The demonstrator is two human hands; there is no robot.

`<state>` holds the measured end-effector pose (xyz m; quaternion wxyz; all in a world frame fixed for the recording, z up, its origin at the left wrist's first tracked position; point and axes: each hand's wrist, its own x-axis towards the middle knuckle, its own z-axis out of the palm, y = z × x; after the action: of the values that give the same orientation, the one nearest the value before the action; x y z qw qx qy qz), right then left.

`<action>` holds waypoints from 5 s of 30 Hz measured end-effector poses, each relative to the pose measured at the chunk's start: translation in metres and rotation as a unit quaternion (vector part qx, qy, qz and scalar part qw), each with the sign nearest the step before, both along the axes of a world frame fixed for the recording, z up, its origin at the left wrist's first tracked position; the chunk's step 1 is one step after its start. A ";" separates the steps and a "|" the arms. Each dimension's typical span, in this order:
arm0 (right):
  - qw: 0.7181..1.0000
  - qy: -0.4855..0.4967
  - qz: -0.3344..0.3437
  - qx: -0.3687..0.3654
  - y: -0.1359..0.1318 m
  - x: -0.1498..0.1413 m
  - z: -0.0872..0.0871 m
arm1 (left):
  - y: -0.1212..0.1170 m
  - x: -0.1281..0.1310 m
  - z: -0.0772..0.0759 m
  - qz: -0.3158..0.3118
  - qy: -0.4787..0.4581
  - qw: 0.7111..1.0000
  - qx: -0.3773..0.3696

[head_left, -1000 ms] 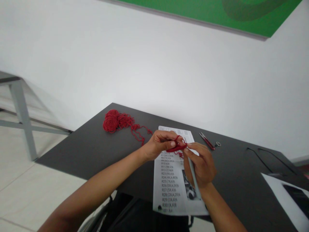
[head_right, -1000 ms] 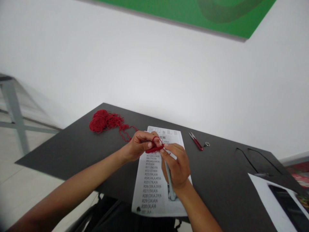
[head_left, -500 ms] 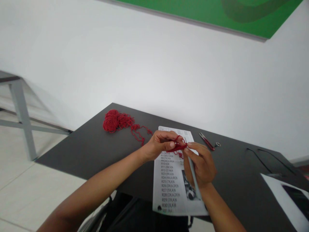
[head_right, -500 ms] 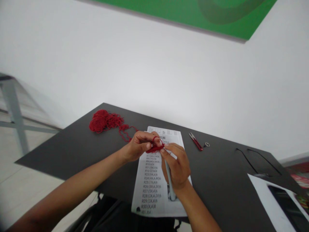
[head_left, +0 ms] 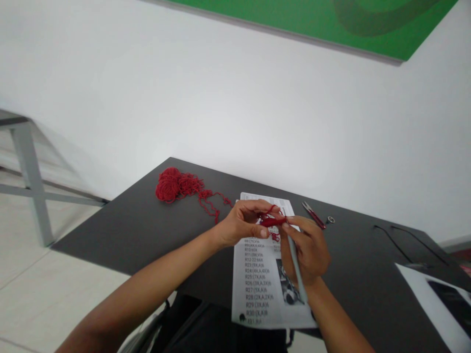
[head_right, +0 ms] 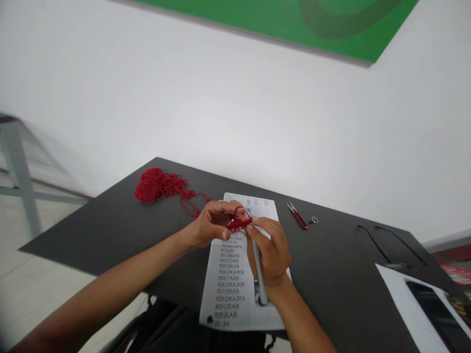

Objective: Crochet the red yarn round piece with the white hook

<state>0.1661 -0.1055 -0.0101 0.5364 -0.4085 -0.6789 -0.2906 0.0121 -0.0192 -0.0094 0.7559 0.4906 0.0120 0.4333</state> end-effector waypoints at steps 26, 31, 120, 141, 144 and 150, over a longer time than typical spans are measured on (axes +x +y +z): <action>1.000 0.006 -0.005 -0.010 -0.002 0.001 -0.002 | -0.002 0.000 0.000 0.019 0.011 1.000 0.002; 1.000 0.014 -0.002 -0.014 -0.004 -0.001 0.002 | -0.002 0.000 0.003 -0.008 -0.011 1.000 0.007; 0.989 0.046 0.143 -0.016 0.000 -0.012 0.013 | -0.005 -0.004 0.007 -0.154 -0.037 0.970 -0.184; 0.994 0.014 0.109 -0.014 0.000 -0.008 0.012 | -0.006 -0.004 0.003 -0.106 -0.022 0.986 -0.127; 0.995 0.010 0.100 0.001 0.000 -0.008 0.012 | -0.006 -0.004 0.002 -0.092 -0.020 0.989 -0.118; 0.996 -0.014 0.086 0.005 0.000 -0.005 0.010 | -0.006 -0.003 0.004 -0.092 -0.031 0.990 -0.101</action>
<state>0.1609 -0.1056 -0.0001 0.5520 -0.3418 -0.7176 -0.2523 0.0087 -0.0252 -0.0054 0.8380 0.3975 -0.0128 0.3737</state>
